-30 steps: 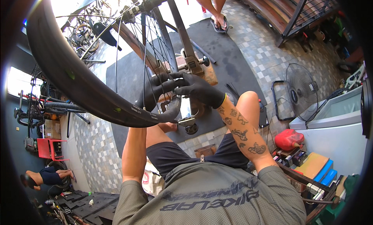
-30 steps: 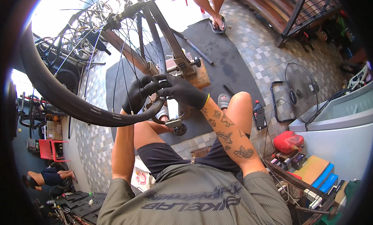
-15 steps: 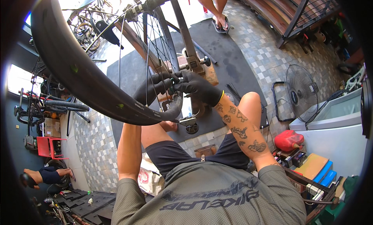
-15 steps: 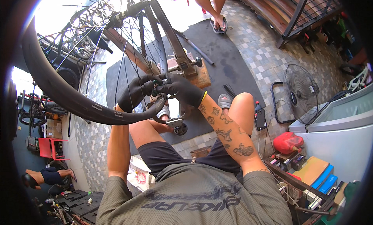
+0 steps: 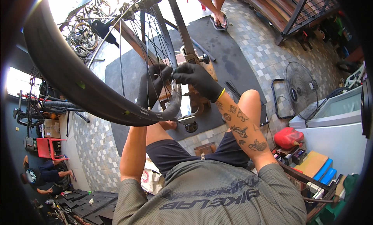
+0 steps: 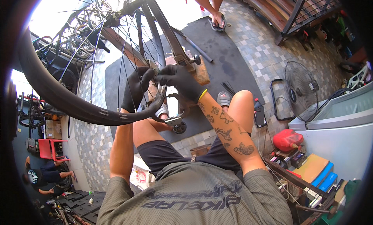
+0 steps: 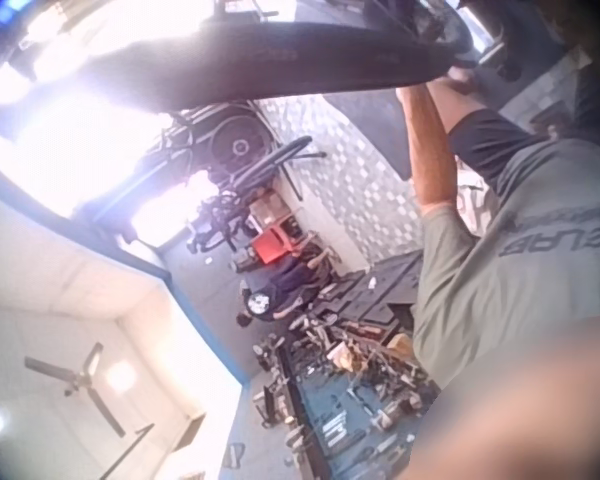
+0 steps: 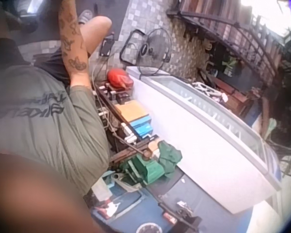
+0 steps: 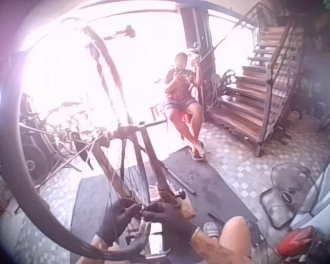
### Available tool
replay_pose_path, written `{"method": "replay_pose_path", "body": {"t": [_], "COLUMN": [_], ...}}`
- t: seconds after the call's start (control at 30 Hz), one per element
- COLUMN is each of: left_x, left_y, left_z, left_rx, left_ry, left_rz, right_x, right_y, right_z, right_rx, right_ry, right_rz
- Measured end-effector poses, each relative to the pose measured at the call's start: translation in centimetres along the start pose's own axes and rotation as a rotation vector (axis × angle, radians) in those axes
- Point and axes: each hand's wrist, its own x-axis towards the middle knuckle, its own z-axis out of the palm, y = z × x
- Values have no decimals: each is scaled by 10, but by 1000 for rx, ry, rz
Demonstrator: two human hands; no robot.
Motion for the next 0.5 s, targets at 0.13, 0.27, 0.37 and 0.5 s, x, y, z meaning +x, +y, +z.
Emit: {"method": "replay_pose_path", "body": {"t": [0.13,0.27,0.37,0.5], "left_x": [5,23,32,36], "left_y": [-12,-28,-40,-48], "left_z": [1,4,11,11], "left_rx": [-141,-236,-316,-376], "left_ry": [20,-54,-56,-55], "left_rz": [-84,-33,-42,-59], "right_x": [-5,-22,-31,-25], "right_y": [-2,-7,-9,-12], "right_z": [7,16,17,15], "right_rx": [52,-85,-63,-138], "right_ry": [278,131,5,-44], "right_rz": [-138,-154,-125,-112]}}
